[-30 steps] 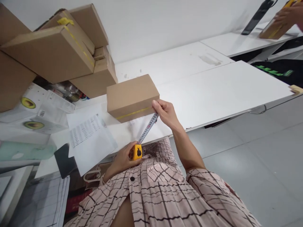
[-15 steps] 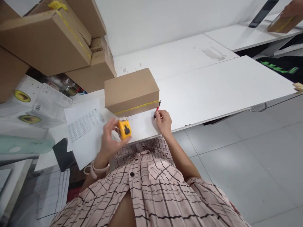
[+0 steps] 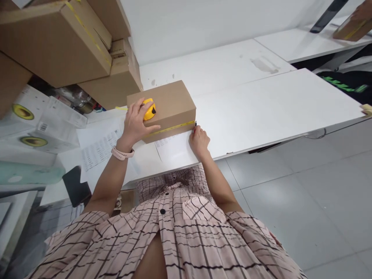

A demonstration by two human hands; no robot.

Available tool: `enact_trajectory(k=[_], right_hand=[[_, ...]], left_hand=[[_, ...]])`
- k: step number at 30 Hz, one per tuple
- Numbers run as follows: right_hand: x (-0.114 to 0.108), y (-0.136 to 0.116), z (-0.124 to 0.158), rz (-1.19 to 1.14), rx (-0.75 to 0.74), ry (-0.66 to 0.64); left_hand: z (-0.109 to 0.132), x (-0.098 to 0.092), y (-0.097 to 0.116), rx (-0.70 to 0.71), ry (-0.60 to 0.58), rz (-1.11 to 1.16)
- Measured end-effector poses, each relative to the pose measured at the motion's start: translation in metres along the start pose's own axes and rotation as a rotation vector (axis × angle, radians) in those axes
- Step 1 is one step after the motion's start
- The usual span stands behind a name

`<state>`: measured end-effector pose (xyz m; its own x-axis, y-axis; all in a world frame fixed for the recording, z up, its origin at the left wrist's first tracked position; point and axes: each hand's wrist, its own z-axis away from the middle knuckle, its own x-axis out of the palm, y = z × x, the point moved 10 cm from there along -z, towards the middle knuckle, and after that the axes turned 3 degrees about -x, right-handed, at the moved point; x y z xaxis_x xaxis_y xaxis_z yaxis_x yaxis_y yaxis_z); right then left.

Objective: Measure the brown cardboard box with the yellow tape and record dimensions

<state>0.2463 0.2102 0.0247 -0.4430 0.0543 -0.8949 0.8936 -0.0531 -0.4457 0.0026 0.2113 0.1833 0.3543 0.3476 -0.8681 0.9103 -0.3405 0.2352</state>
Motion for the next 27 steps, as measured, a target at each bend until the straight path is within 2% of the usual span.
enact_trajectory(k=[9,14,16,18,20,23,25,27], right_hand=[[-0.002,0.002,0.003,0.098,0.052,-0.042],[-0.003,0.001,0.009,0.131,0.044,-0.07],[-0.002,0.001,0.011,0.138,0.043,-0.08],[-0.002,0.001,0.013,0.144,0.044,-0.094],[-0.001,0.002,0.015,0.144,0.041,-0.103],[-0.002,0.005,0.014,0.111,0.018,-0.092],[-0.002,0.011,0.013,0.046,0.0,-0.061],[-0.004,0.021,0.014,-0.083,-0.023,-0.011]], left_hand=[[0.013,0.01,0.002,-0.167,0.185,-0.037],[0.002,0.015,0.008,-0.244,0.162,0.004],[0.01,0.013,0.018,-0.25,0.161,0.046],[0.033,0.016,0.034,-0.232,0.175,0.103],[0.065,0.032,0.055,-0.169,0.153,0.192],[0.116,0.079,0.086,-0.029,-0.028,0.35],[0.142,0.11,0.093,-0.02,-0.181,0.337],[0.158,0.132,0.092,-0.014,-0.314,0.243]])
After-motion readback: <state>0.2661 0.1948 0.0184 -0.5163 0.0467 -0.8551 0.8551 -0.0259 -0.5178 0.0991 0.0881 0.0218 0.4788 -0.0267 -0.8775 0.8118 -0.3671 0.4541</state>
